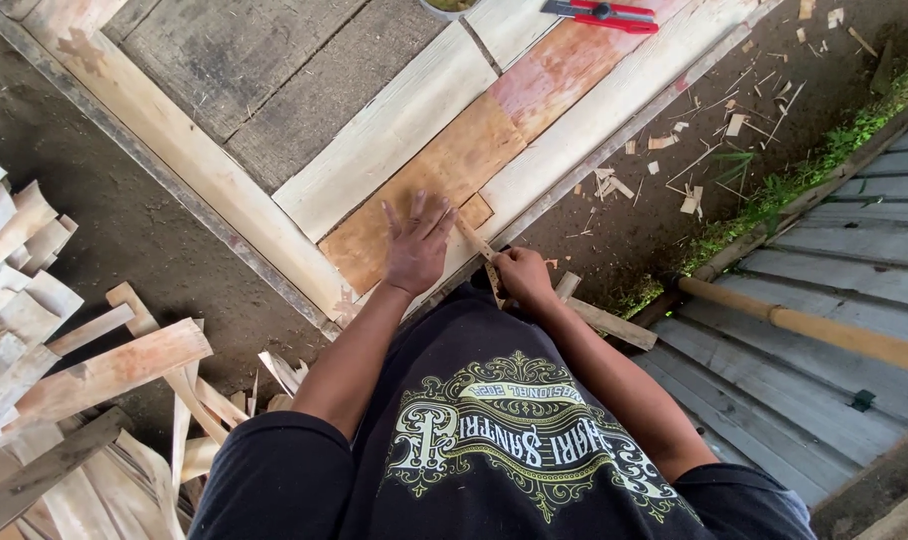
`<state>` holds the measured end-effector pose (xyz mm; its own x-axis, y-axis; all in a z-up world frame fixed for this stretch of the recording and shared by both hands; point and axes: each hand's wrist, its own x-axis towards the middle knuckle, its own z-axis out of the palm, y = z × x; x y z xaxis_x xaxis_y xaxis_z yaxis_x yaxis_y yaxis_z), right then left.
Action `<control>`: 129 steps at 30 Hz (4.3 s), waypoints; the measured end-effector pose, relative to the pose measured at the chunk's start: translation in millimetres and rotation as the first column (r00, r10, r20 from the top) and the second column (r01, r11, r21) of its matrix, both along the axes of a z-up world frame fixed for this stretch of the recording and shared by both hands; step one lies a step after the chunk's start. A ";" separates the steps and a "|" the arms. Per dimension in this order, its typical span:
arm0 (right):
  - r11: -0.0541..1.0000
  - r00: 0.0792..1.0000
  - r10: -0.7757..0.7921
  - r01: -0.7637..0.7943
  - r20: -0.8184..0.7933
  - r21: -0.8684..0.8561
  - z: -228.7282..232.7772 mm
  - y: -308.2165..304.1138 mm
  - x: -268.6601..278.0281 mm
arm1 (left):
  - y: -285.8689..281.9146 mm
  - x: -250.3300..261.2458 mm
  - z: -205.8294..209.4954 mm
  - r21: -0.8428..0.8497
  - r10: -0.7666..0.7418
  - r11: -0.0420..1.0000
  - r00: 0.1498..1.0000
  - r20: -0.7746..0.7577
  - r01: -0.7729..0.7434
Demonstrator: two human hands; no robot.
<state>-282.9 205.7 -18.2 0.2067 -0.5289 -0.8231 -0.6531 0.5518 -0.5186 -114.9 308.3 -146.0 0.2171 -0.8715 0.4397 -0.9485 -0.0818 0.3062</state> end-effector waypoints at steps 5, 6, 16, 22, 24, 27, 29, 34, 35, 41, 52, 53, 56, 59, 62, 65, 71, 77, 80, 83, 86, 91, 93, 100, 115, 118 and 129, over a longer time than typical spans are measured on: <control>1.000 1.000 -0.002 0.001 -0.021 -0.028 -29.4 -1.8 -6.0 | -1.3 -4.8 8.2 0.062 -0.035 0.997 0.999 -0.020 0.036; 0.999 1.000 0.009 -0.010 -0.014 -0.040 -30.9 -2.0 -7.1 | -1.0 -5.6 7.9 0.091 -0.057 0.994 0.998 -0.029 0.059; 1.000 1.000 -0.014 0.014 -0.009 -0.026 -3.4 -3.7 -2.0 | 2.8 -4.9 14.0 0.322 -0.138 0.934 0.988 -0.072 0.154; 0.995 0.998 0.059 -0.061 -0.030 -0.075 -29.2 -5.7 -8.5 | -0.3 -3.1 21.1 0.345 -0.179 0.925 0.984 0.021 0.161; 0.983 0.989 0.145 -0.149 -0.041 -0.112 -36.4 -6.3 -11.1 | -3.3 1.9 37.9 0.665 -0.281 0.723 0.959 0.033 0.188; 0.972 0.984 0.174 -0.179 -0.049 -0.153 -30.0 -6.7 -7.6 | -6.5 2.0 40.9 0.741 -0.305 0.643 0.952 0.017 0.193; 0.965 0.980 0.191 -0.199 -0.058 -0.173 -28.3 -6.9 -5.6 | -9.3 0.3 51.3 0.772 -0.307 0.607 0.952 0.011 0.187; 0.931 0.962 0.260 -0.272 -0.080 -0.243 -40.0 -13.5 -9.9 | -15.9 -7.3 66.2 0.834 -0.290 0.525 0.957 -0.013 0.170; 0.919 0.951 0.289 -0.308 -0.109 -0.245 -43.2 -15.9 -12.0 | -17.1 -7.9 69.9 0.854 -0.295 0.498 0.955 0.005 0.149; 0.856 0.896 0.418 -0.445 -0.152 -0.263 -48.5 -38.1 -15.9 | -21.7 -8.8 79.2 0.891 -0.303 0.437 0.953 0.018 0.122; 0.845 0.876 0.464 -0.482 -0.130 -0.231 -59.0 -46.2 -15.7 | -20.1 -6.1 80.3 0.890 -0.259 0.437 0.966 -0.016 0.132; 0.872 0.900 0.430 -0.436 -0.077 -0.223 -66.0 -47.8 -18.2 | -19.7 -6.4 80.3 0.888 -0.263 0.440 0.965 -0.015 0.133; 0.929 0.951 0.310 -0.304 -0.004 -0.213 -34.6 -56.0 -25.0 | -18.1 -5.9 79.3 0.888 -0.266 0.439 0.964 -0.018 0.138; 0.952 0.990 0.141 -0.137 -0.007 -0.274 -29.8 -83.9 -50.9 | -17.8 -5.4 81.2 0.888 -0.283 0.440 0.959 -0.008 0.137; 0.904 0.987 0.143 -0.159 -0.070 -0.397 -6.4 -94.9 -38.4 | -22.1 -2.2 83.5 0.885 -0.302 0.445 0.953 0.003 0.138; 0.837 0.934 0.302 -0.356 -0.190 -0.417 -15.9 -76.9 -15.7 | -15.7 -3.8 78.1 0.881 -0.301 0.448 0.953 -0.013 0.154; 0.668 0.808 0.473 -0.588 -0.351 -0.456 -47.2 -43.3 21.0 | -11.7 -4.8 70.7 0.862 -0.301 0.485 0.953 0.005 0.149; 0.565 0.724 0.487 -0.688 -0.488 -0.456 -62.1 -45.9 28.0 | -10.7 -3.7 74.2 0.841 -0.277 0.516 0.961 -0.015 0.162; 0.564 0.722 0.494 -0.690 -0.484 -0.454 -69.4 -49.3 26.3 | -17.5 3.2 78.6 0.841 -0.239 0.504 0.967 -0.083 0.197; 0.571 0.731 0.494 -0.682 -0.471 -0.458 -85.9 -44.7 17.0 | -21.8 11.0 94.5 0.842 -0.180 0.467 0.962 -0.207 0.269; 0.574 0.744 0.497 -0.668 -0.446 -0.474 -95.4 -47.3 12.3 | -22.1 35.9 62.2 0.769 -0.039 0.545 0.926 -0.375 0.334; 0.575 0.766 0.499 -0.643 -0.406 -0.506 -88.6 -43.7 12.8 | -18.1 63.0 23.6 0.680 0.367 0.704 0.716 -0.595 0.204; 0.571 0.767 0.507 -0.641 -0.394 -0.512 -88.1 -44.7 10.9 | -21.6 61.2 61.0 0.638 0.266 0.734 0.766 -0.585 0.233; 0.601 0.781 0.483 -0.625 -0.396 -0.499 -87.2 -43.9 11.9 | -17.1 12.1 41.8 0.831 -0.071 0.520 0.980 -0.189 0.198; 0.854 0.930 0.357 -0.290 0.081 -0.432 -44.6 -55.1 -10.3 | -29.5 9.8 11.8 0.590 0.178 0.806 0.931 -0.319 0.048; 0.936 0.906 0.194 -0.056 0.377 -0.347 -52.9 -68.3 -11.6 | -60.3 9.1 34.7 0.511 0.287 0.858 0.872 -0.397 -0.050; 0.945 0.887 0.204 -0.068 0.415 -0.320 -24.2 -117.0 18.9 | -148.6 19.6 99.9 0.240 0.248 0.961 0.049 -0.967 -0.139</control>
